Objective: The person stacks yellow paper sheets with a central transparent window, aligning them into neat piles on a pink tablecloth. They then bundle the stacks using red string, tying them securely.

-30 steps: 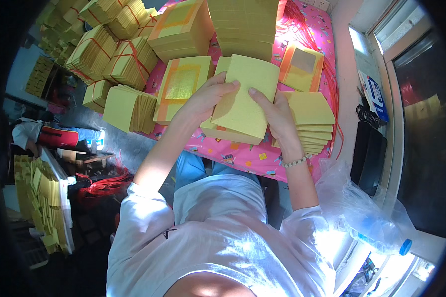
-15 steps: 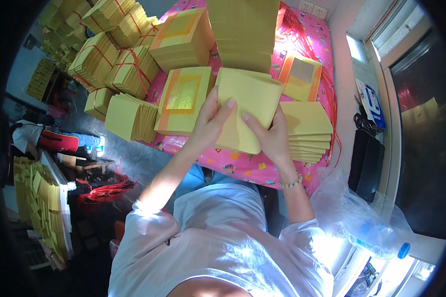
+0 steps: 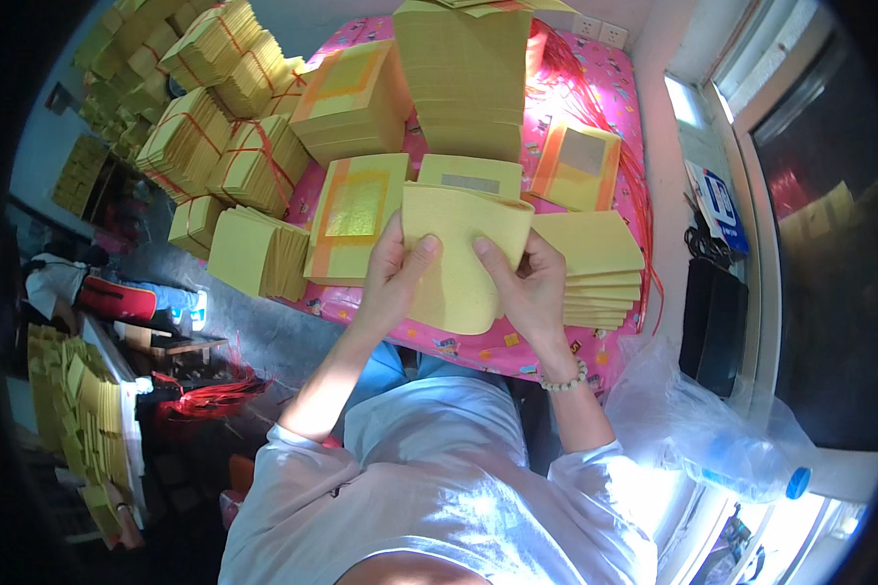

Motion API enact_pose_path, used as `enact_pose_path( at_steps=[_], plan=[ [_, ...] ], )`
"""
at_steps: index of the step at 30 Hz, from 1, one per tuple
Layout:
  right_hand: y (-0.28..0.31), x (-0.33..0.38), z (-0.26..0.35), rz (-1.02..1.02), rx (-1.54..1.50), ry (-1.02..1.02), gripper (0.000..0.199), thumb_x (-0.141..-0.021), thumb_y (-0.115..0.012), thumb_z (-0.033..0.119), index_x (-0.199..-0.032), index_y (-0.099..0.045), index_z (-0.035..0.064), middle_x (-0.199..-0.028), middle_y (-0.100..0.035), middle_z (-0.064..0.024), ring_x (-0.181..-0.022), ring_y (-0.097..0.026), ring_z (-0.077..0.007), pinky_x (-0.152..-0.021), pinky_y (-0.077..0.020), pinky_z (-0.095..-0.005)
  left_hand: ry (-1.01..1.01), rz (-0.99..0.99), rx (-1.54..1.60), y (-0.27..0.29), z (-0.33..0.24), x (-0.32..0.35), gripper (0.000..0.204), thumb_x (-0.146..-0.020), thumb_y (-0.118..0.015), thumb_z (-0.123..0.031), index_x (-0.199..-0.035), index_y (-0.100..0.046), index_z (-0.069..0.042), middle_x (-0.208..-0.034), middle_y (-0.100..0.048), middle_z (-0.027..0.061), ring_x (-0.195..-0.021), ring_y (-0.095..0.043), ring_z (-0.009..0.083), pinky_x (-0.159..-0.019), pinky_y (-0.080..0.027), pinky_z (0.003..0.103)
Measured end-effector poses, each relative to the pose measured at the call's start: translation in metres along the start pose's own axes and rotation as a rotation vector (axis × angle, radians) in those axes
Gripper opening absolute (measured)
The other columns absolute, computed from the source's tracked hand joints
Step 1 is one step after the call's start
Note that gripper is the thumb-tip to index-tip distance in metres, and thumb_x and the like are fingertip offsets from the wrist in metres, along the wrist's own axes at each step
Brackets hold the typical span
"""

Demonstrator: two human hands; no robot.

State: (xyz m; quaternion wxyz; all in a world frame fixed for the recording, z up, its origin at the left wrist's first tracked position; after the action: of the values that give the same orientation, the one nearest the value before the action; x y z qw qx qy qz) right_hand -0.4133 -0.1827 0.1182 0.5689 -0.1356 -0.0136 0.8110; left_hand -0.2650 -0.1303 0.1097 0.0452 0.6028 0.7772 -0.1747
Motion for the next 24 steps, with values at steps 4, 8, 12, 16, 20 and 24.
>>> enact_pose_path(
  at_steps=[4,8,12,16,20,24],
  plan=[
    [0.015,-0.006,-0.004,-0.023,0.045,0.001,0.016,-0.089,-0.065,0.011,-0.1,-0.063,-0.0002,-0.089,-0.065,-0.0001,-0.075,-0.058,-0.0032,-0.064,-0.0456,-0.0187,0.146,0.055,0.047,0.006,0.001,0.006,0.03,-0.095,-0.054,-0.011,-0.124,-0.048,-0.003,-0.113,-0.059,0.0037,-0.102,-0.054,0.0084,-0.088,-0.045,0.025],
    [0.007,0.002,-0.011,0.028,-0.018,-0.059,0.016,-0.089,-0.066,0.013,-0.097,-0.062,-0.0006,-0.086,-0.065,0.0002,-0.073,-0.057,-0.0026,-0.061,-0.0445,-0.0182,0.245,0.04,0.076,0.006,-0.003,0.008,0.03,-0.095,-0.054,-0.012,-0.123,-0.049,-0.003,-0.116,-0.059,0.004,-0.103,-0.056,0.0091,-0.088,-0.045,0.025],
    [0.001,0.023,-0.022,0.188,-0.066,-0.326,0.017,-0.088,-0.067,0.015,-0.088,-0.065,-0.0021,-0.073,-0.064,0.0014,-0.062,-0.055,-0.0019,-0.05,-0.0423,-0.0178,0.277,0.033,0.124,0.016,-0.002,0.011,0.032,-0.095,-0.055,-0.013,-0.124,-0.05,-0.003,-0.117,-0.06,0.0044,-0.104,-0.056,0.01,-0.089,-0.045,0.026],
    [0.012,0.031,-0.041,0.124,0.108,-0.139,0.019,-0.088,-0.067,0.016,-0.086,-0.066,-0.0037,-0.07,-0.063,0.0012,-0.06,-0.055,-0.0012,-0.049,-0.0414,-0.018,0.317,0.071,0.094,0.014,0.003,0.014,0.032,-0.095,-0.055,-0.014,-0.124,-0.05,-0.003,-0.116,-0.06,0.0047,-0.104,-0.056,0.0098,-0.089,-0.045,0.026],
    [0.013,0.037,-0.046,0.143,0.004,-0.173,0.02,-0.088,-0.068,0.017,-0.085,-0.067,-0.0035,-0.068,-0.062,0.002,-0.059,-0.052,0.0002,-0.049,-0.0402,-0.0176,0.278,0.082,0.066,0.01,0.004,0.012,0.031,-0.095,-0.055,-0.014,-0.123,-0.049,-0.003,-0.115,-0.06,0.0052,-0.104,-0.056,0.0095,-0.089,-0.045,0.025],
    [0.016,0.049,-0.05,0.161,0.091,-0.206,0.021,-0.088,-0.068,0.016,-0.091,-0.068,-0.0045,-0.07,-0.063,0.0021,-0.061,-0.052,0.0003,-0.051,-0.0408,-0.018,0.287,0.125,0.05,0.006,-0.004,0.011,0.036,-0.095,-0.054,-0.013,-0.128,-0.046,-0.003,-0.12,-0.058,0.0058,-0.108,-0.055,0.0111,-0.092,-0.044,0.027]
  ],
)
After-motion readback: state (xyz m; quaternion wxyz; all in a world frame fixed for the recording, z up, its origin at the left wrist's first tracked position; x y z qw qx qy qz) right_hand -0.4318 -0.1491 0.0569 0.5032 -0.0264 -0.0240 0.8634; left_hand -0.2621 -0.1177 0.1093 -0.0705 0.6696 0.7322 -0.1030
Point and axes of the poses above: each hand's wrist, its own x-axis away from the middle knuckle, its own y-axis out of the back of the hand, z = x × y, the point moved 6 cm from there along -x, towards the middle knuckle
